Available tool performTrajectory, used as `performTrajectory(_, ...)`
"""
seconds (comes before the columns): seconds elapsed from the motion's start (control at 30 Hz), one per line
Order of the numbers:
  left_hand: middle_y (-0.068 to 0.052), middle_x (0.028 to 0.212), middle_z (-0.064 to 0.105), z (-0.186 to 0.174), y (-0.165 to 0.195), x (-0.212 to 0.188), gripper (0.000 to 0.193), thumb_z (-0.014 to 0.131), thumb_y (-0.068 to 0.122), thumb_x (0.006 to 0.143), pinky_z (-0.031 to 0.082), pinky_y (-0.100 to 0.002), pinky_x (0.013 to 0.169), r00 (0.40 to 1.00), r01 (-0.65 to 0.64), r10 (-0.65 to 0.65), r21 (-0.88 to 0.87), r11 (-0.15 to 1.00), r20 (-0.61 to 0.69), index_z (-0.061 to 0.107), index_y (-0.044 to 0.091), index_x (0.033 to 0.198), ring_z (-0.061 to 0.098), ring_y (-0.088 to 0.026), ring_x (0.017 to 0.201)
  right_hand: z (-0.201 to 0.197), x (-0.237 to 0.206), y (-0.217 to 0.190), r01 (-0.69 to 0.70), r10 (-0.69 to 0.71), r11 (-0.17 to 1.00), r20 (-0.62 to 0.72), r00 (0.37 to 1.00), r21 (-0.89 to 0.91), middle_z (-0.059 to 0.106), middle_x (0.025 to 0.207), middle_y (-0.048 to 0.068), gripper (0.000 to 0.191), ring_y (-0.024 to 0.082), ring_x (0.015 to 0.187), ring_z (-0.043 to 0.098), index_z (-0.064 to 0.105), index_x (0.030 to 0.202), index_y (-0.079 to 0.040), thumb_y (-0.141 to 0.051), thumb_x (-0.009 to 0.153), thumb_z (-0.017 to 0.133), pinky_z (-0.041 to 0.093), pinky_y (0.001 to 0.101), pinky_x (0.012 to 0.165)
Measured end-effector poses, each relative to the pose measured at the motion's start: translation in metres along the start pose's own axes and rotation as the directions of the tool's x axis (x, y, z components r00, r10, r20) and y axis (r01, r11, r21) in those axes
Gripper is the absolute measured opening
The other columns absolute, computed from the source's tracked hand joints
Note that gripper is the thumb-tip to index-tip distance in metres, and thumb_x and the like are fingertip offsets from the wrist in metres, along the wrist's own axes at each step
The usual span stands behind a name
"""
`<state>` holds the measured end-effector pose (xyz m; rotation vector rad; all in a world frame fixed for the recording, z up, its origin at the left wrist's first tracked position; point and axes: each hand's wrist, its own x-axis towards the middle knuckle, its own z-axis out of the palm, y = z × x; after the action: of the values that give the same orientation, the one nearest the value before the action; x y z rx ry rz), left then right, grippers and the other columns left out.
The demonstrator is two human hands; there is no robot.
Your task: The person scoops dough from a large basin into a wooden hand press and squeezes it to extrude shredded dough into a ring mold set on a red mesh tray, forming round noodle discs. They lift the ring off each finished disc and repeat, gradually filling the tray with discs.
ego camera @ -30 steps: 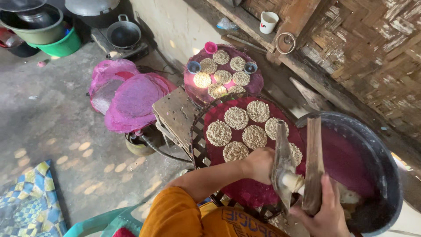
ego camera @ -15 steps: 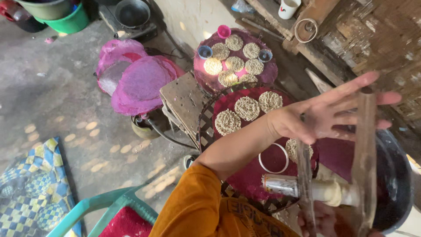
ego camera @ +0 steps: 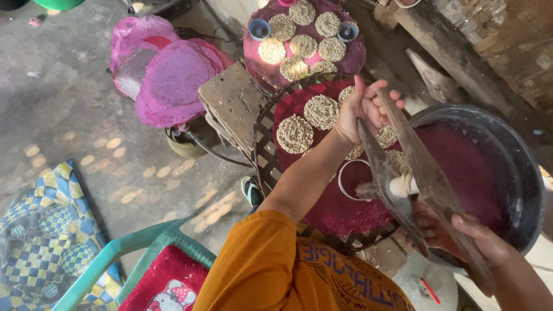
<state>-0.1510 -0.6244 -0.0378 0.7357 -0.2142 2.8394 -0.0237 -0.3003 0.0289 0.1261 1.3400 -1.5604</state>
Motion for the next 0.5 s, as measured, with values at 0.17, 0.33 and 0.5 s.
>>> performTrajectory(0.17, -0.016, 0.117, 0.072, -0.001, 0.011, -0.004, 0.06, 0.038, 0.066, 0.112, 0.056, -0.054, 0.097, 0.995, -0.016, 0.022, 0.062, 0.998, -0.098, 0.067, 0.015, 0.123, 0.069, -0.036, 0.114, -0.034, 0.013, 0.019, -0.034, 0.021, 0.996, -0.156, 0.988, -0.084, 0.062, 0.137, 0.032, 0.099, 0.047, 0.123, 0.059, 0.039, 0.154, 0.003, -0.054, 0.079, 0.069, 0.043, 0.057, 0.104)
performTrajectory(0.33, -0.015, 0.11, 0.071, 0.004, 0.04, 0.006, 0.058, 0.039, 0.066, 0.109, 0.058, -0.042, 0.08, 0.991, -0.003, 0.019, 0.12, 0.993, -0.132, 0.067, 0.016, 0.118, 0.072, -0.034, 0.106, -0.038, 0.045, 0.016, -0.126, 0.084, 0.982, -0.275, 0.958, -0.139, 0.066, 0.133, 0.031, 0.095, 0.042, 0.122, 0.062, 0.047, 0.149, 0.003, -0.055, 0.076, 0.065, 0.046, 0.0505, 0.102)
performTrajectory(0.5, -0.011, 0.104, 0.07, 0.011, 0.056, 0.026, 0.055, 0.039, 0.066, 0.109, 0.051, -0.029, 0.06, 0.99, -0.01, 0.036, 0.184, 0.983, -0.138, 0.065, 0.018, 0.111, 0.073, -0.031, 0.099, -0.02, 0.058, -0.007, -0.353, 0.265, 0.932, -0.507, 0.82, -0.083, 0.072, 0.125, 0.027, 0.081, 0.041, 0.116, 0.065, 0.054, 0.144, -0.006, -0.056, 0.081, 0.062, 0.047, 0.0526, 0.097)
